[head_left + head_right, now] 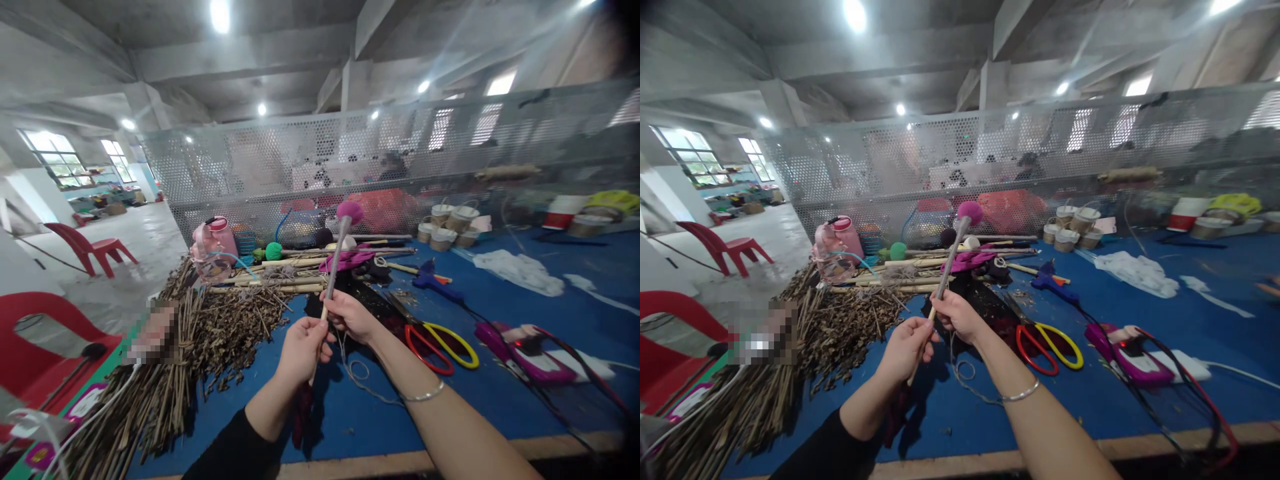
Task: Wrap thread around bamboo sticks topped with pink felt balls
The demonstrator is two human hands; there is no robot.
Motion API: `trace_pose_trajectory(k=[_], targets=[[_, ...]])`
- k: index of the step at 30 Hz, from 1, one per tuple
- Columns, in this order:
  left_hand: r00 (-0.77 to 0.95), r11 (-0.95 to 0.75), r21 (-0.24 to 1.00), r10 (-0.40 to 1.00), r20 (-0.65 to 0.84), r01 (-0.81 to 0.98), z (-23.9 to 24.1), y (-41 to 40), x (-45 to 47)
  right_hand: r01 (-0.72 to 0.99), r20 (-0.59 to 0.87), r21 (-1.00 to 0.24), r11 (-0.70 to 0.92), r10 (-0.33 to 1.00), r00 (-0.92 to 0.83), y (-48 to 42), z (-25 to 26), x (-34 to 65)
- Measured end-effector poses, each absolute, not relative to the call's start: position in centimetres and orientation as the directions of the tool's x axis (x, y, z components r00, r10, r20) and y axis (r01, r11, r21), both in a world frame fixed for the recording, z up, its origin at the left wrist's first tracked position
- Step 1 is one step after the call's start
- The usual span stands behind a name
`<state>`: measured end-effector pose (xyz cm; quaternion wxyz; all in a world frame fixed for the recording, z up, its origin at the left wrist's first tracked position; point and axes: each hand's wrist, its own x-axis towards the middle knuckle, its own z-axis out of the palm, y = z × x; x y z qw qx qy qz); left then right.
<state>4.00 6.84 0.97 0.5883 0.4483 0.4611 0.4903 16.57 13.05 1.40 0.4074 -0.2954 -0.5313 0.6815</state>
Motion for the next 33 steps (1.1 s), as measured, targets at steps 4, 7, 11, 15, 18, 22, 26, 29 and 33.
trace_pose_trajectory(k=[4, 7, 11, 15, 18, 22, 26, 29, 33], targets=[[0.187, 0.198, 0.969, 0.968, -0.169, -0.148, 1.1, 6.8, 3.9, -0.218, 0.027, -0.971, -0.095, 0.867, -0.498, 13.0, 1.1, 16.5], [0.045, 0.096, 0.981, 0.993, -0.105, 0.169, 0.3, 6.7, 3.7, -0.133, 0.085, -0.991, 0.030, 0.896, -0.436, 13.2, 0.3, 15.8], [-0.083, -0.160, 0.876, 0.972, 0.221, 0.455, 0.0, 6.5, 3.5, -0.158, 0.139, -0.984, 0.081, 0.906, -0.399, 13.2, 0.3, 15.2], [0.076, -0.009, 0.996, 0.997, 0.003, 0.088, 0.9, 6.6, 3.7, -0.291, 0.077, -0.953, -0.080, 0.868, -0.491, 12.7, 1.5, 15.9], [0.207, 0.131, 0.975, 0.974, -0.092, -0.180, 1.1, 6.8, 4.0, -0.324, 0.083, -0.939, -0.114, 0.840, -0.536, 12.5, 1.8, 16.4], [0.124, 0.147, 0.989, 0.981, -0.148, 0.015, 0.3, 6.8, 4.1, -0.176, 0.088, -0.984, 0.006, 0.883, -0.460, 13.1, 0.9, 16.0], [-0.020, -0.052, 0.965, 0.998, 0.059, 0.258, -0.2, 6.4, 4.2, -0.106, 0.117, -0.991, 0.083, 0.919, -0.377, 13.4, 0.1, 15.1], [0.008, 0.033, 0.987, 0.999, -0.034, 0.158, 0.5, 5.8, 4.6, -0.159, 0.079, -0.987, 0.007, 0.891, -0.446, 13.1, 0.3, 14.9], [0.289, 0.364, 0.914, 0.908, -0.305, -0.178, 2.0, 5.6, 4.2, -0.257, 0.083, -0.963, -0.077, 0.826, -0.558, 12.8, 0.9, 15.2]])
